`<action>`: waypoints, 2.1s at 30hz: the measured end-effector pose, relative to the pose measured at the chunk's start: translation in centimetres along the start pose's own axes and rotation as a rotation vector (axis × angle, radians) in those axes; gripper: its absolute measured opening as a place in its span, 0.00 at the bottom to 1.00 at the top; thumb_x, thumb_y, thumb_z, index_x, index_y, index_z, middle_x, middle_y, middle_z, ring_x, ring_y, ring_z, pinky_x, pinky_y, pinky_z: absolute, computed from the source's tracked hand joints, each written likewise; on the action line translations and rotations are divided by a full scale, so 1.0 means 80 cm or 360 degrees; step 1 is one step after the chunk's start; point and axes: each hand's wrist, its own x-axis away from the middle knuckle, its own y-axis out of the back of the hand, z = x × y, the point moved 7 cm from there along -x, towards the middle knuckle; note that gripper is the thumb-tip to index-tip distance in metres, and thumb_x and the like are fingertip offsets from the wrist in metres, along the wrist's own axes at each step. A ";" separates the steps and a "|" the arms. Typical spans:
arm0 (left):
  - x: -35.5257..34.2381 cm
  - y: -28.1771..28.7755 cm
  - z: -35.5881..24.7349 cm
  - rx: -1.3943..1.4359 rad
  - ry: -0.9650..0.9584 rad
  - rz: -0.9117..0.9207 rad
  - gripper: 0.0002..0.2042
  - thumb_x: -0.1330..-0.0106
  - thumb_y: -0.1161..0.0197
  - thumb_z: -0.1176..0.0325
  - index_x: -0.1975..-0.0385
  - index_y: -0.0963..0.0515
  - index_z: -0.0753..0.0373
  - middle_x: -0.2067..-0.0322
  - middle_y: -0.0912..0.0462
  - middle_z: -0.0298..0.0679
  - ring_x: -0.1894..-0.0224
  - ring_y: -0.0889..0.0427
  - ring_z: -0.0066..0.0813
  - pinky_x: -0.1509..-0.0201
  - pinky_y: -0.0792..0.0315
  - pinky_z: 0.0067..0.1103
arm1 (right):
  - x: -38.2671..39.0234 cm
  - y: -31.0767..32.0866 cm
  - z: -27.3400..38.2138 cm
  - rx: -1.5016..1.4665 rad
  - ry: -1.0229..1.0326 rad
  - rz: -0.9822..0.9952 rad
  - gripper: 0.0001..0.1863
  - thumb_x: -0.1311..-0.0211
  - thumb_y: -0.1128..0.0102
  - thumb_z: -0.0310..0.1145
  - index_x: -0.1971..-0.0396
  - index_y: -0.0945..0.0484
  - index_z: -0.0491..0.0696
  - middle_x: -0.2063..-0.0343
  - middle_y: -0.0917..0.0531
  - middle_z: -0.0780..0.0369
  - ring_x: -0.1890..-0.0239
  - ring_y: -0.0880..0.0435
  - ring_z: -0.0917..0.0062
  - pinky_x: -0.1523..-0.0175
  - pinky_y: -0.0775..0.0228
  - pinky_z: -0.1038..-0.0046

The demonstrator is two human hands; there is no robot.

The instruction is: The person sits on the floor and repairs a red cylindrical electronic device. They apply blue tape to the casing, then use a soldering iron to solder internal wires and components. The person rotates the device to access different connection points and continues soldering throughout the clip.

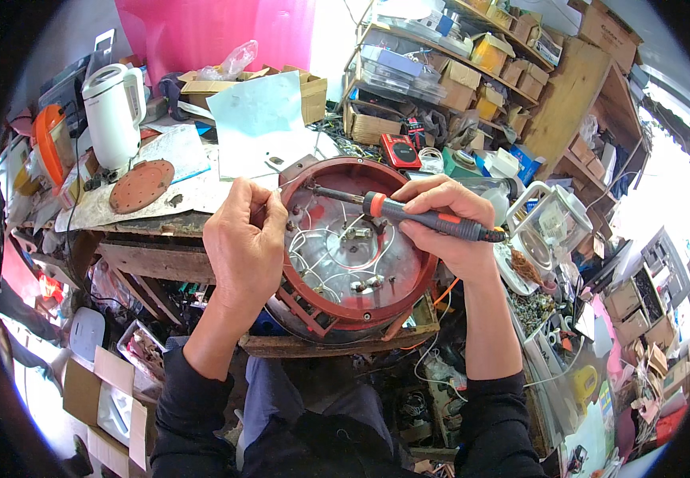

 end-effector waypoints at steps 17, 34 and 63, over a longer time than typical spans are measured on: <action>0.003 -0.003 0.025 0.0436 0.0251 -0.0115 0.07 0.31 0.36 0.70 0.68 0.25 0.65 0.78 0.19 0.38 0.76 0.18 0.29 0.69 0.26 0.26 | 0.016 0.005 -0.017 -0.0087 0.0011 -0.0106 0.12 0.48 0.28 0.17 0.63 0.17 0.43 0.55 0.14 0.51 0.53 0.15 0.69 0.46 0.23 0.66; 0.121 0.048 0.165 0.0406 0.1159 0.0435 0.16 0.25 0.40 0.65 0.47 0.22 0.72 0.61 0.15 0.41 0.66 0.14 0.26 0.67 0.18 0.21 | 0.023 0.006 -0.025 -0.0157 -0.0059 -0.0185 0.13 0.51 0.30 0.15 0.64 0.17 0.43 0.56 0.14 0.51 0.52 0.15 0.69 0.44 0.23 0.65; 0.132 0.004 0.149 0.1871 0.1767 -0.0066 0.22 0.19 0.50 0.51 0.44 0.21 0.65 0.49 0.14 0.44 0.50 0.14 0.38 0.40 0.22 0.35 | 0.037 0.016 -0.012 -0.0408 0.0028 -0.0480 0.14 0.48 0.30 0.16 0.62 0.19 0.43 0.56 0.16 0.49 0.58 0.12 0.65 0.50 0.16 0.63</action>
